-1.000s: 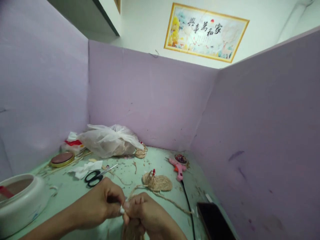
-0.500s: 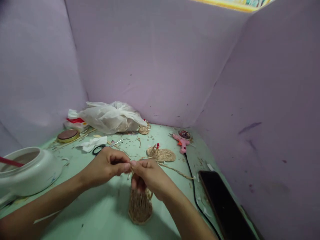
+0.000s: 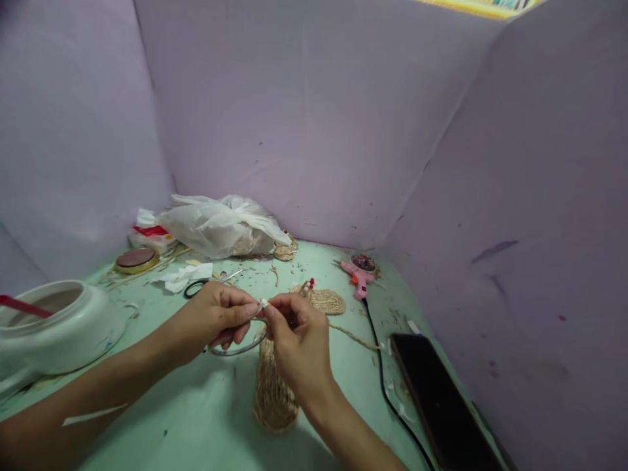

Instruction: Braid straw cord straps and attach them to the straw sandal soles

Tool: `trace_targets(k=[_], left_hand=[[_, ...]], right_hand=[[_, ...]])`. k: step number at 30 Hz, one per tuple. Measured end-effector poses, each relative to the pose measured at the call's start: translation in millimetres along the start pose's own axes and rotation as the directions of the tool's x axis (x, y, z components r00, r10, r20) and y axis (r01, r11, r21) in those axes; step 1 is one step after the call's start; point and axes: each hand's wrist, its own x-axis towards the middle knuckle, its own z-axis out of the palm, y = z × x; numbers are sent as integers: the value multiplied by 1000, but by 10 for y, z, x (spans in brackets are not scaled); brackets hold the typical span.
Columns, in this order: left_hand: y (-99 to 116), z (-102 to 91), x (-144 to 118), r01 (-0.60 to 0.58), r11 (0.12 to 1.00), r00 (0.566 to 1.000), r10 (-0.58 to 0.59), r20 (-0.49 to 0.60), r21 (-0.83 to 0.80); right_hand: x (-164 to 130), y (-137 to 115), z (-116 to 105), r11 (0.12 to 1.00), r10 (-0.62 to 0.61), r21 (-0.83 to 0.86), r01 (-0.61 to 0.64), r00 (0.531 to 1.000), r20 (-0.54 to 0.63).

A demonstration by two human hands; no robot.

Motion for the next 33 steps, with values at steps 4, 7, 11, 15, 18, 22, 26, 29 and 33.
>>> trace_targets(k=[4, 7, 11, 15, 18, 22, 26, 29, 33], left_hand=[[-14, 18, -6, -23, 996, 997, 30, -66, 92], [-34, 27, -22, -119, 966, 979, 152, -134, 228], [-42, 51, -37, -136, 973, 978, 162, -134, 187], [-1, 80, -52, -57, 996, 990, 65, -125, 65], [25, 84, -58, -36, 999, 989, 41, -144, 35], [9, 76, -55, -151, 980, 969, 173, -179, 128], [-36, 92, -48, -241, 951, 937, 280, -209, 194], [-59, 119, -38, -221, 952, 924, 274, -268, 213], [-62, 131, -25, -198, 950, 920, 266, -288, 243]], right_hand=[[-15, -33, 26, 988, 110, 104, -113, 993, 35], [-10, -39, 20, 968, 178, 162, -192, 980, 94], [16, -8, 3, 949, 207, 215, -233, 969, 136], [31, -7, -5, 924, 210, 282, -257, 960, 185], [32, -45, -12, 904, 223, 321, -283, 951, 213], [45, -72, -32, 842, 302, 363, -399, 906, 295], [59, -32, -42, 801, 361, 334, -497, 845, 394], [45, -9, -28, 873, 328, 284, -396, 909, 257], [19, -14, 1, 957, 177, 215, -197, 978, 106]])
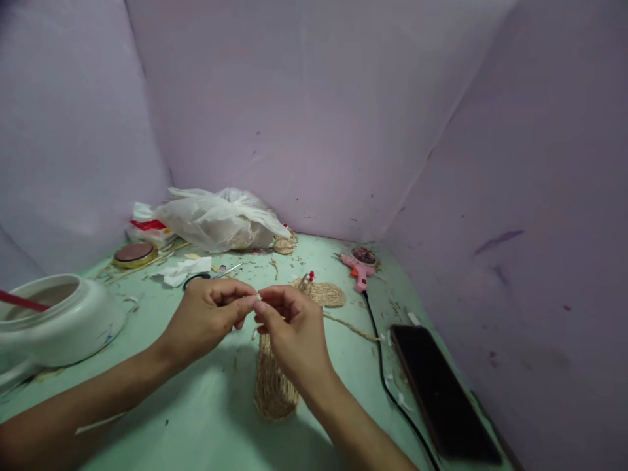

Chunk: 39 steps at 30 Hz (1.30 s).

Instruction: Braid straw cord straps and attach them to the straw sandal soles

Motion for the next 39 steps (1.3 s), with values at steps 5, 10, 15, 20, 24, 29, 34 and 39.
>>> trace_targets(k=[5, 10, 15, 20, 24, 29, 34, 39], left_hand=[[23, -45, 16, -71, 990, 992, 56, 116, 126], [-4, -58, -16, -182, 934, 983, 171, 65, 309], [-57, -24, -68, -287, 889, 958, 273, 92, 357], [-38, 10, -61, -229, 939, 973, 220, 63, 255], [-16, 65, -80, -112, 993, 994, 112, -7, 46], [-53, 150, -47, 104, 959, 994, -91, 62, -263], [-90, -46, 90, 98, 972, 994, -106, -27, -214], [-225, -497, 304, -58, 707, 877, 373, -302, 705]], right_hand=[[9, 20, 27, 1000, -21, 20, 22, 998, -67], [-18, 21, 49, 1000, -4, 14, 5, 998, -56], [-43, 9, 33, 999, -9, -53, 7, 999, -37], [-99, 73, 42, 927, -250, -313, 209, 963, -98], [-138, 138, 26, 672, -559, -597, 438, 829, -20], [-229, 122, 70, 465, -706, -654, 597, 696, 132], [-313, 9, 138, 572, -641, -514, 639, 740, 205], [-82, -26, -24, 981, -160, -122, 153, 985, -57]])
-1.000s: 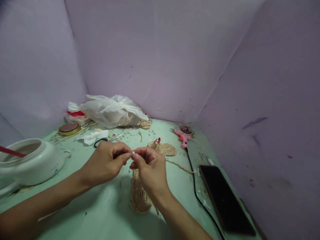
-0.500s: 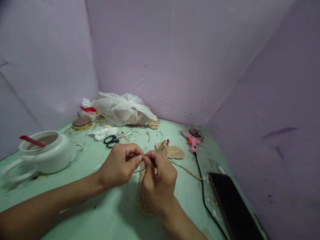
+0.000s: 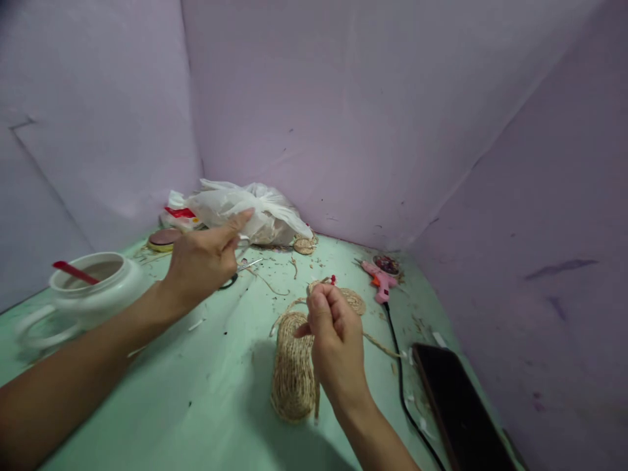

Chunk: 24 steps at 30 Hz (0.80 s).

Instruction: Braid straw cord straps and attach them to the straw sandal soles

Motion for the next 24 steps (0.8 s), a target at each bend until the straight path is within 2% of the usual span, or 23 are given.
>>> trace_targets(k=[2, 4, 6, 8, 10, 12, 13, 14, 16, 19, 24], left_hand=[[-199, 66, 78, 87, 951, 994, -104, 42, 297], [-375, 177, 116, 97, 936, 988, -132, 81, 338], [-492, 290, 122, 127, 926, 980, -172, 96, 356], [-515, 365, 113, 133, 925, 980, -177, 93, 357], [-419, 382, 95, 113, 935, 984, -151, 91, 337], [-221, 353, 57, 48, 972, 988, -80, 131, 231], [-100, 330, 27, 28, 1000, 985, -28, 170, 7], [23, 305, -12, 51, 978, 976, -5, 218, -204], [241, 269, -104, 157, 890, 946, -10, 325, -428], [430, 269, -233, 290, 785, 904, -36, 426, -548], [478, 370, -314, 501, 574, 791, 1, 612, -648]], right_hand=[[80, 56, -33, 990, 78, 114, -80, 997, 22], [127, 110, -31, 960, 186, 201, -196, 980, 68], [154, 155, -13, 906, 322, 246, -345, 938, 127], [175, 188, 0, 851, 426, 255, -460, 887, 178], [196, 215, 1, 813, 469, 271, -516, 855, 222], [217, 238, -8, 786, 475, 309, -535, 843, 251], [226, 248, -14, 776, 471, 334, -536, 843, 259], [233, 256, -19, 765, 465, 360, -534, 844, 265], [241, 273, -24, 746, 460, 400, -533, 846, 271], [232, 296, -7, 732, 467, 429, -529, 849, 249], [199, 298, 62, 714, 454, 461, -527, 849, 269]])
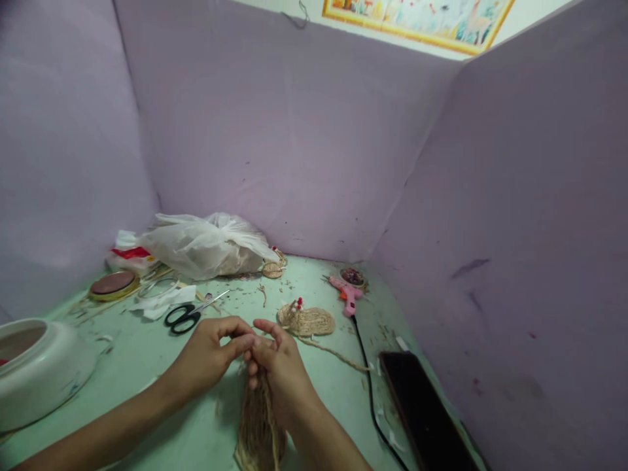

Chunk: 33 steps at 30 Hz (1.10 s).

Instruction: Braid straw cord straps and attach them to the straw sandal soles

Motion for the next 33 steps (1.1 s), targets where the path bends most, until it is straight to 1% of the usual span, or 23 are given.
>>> trace_targets(k=[1, 2, 3, 4, 6, 7, 8, 9, 11, 13, 15, 17, 20, 23, 25, 28, 31, 33], left_hand=[[-22, 1, 13, 12, 999, 1000, -12, 9, -39], [-47, -5, 27, 3, 999, 1000, -3, -8, -50], [-78, -17, 42, -22, 999, 999, 20, -50, -36], [-116, -33, 58, -62, 998, 991, 61, -117, 2], [-217, -69, 87, -120, 989, 951, 139, -276, 86], [-279, -82, 99, -123, 988, 929, 149, -340, 96], [-347, -89, 110, -116, 989, 913, 144, -382, 95], [-416, -87, 117, -108, 990, 903, 136, -407, 91], [-547, -59, 120, -93, 992, 894, 123, -430, 89], [-644, -10, 105, -84, 992, 894, 116, -432, 91], [-698, 38, 78, -79, 992, 902, 113, -417, 97], [-721, 69, 52, -72, 993, 912, 104, -398, 95], [-741, 79, 45, -33, 996, 929, 62, -365, 85], [-761, 74, 77, 16, 994, 940, 22, -340, 109], [-758, 77, 103, 10, 990, 945, 35, -325, 137], [-727, 94, 127, -39, 981, 954, 94, -285, 191], [-699, 108, 134, -69, 967, 958, 133, -255, 244], [-699, 108, 136, -73, 963, 958, 139, -249, 258]], right_hand=[[-9, -6, 7, 1000, 6, 4, -7, 1000, 22], [-26, -18, 5, 1000, 23, -2, -23, 998, 52], [-51, -37, -7, 999, 48, -18, -46, 995, 84], [-87, -59, -33, 996, 79, -46, -74, 991, 110], [-189, -102, -129, 984, 143, -126, -126, 981, 132], [-250, -117, -197, 976, 162, -163, -142, 980, 117], [-314, -125, -275, 972, 168, -185, -148, 981, 101], [-375, -125, -358, 971, 163, -189, -145, 983, 82], [-471, -103, -520, 984, 120, -133, -116, 992, 26], [-515, -62, -646, 997, 58, -56, -59, 998, -18], [-507, -20, -715, 1000, 0, 21, 1, 999, -51], [-467, 12, -732, 996, -46, 70, 51, 996, -82], [-399, 46, -715, 990, -94, 92, 107, 986, -138], [-347, 90, -719, 984, -107, 123, 130, 979, -175], [-320, 127, -742, 981, -113, 133, 142, 972, -208], [-288, 170, -776, 975, -144, 126, 183, 952, -271], [-268, 187, -783, 970, -157, 134, 201, 946, -282], [-262, 186, -780, 969, -164, 135, 208, 946, -281]])
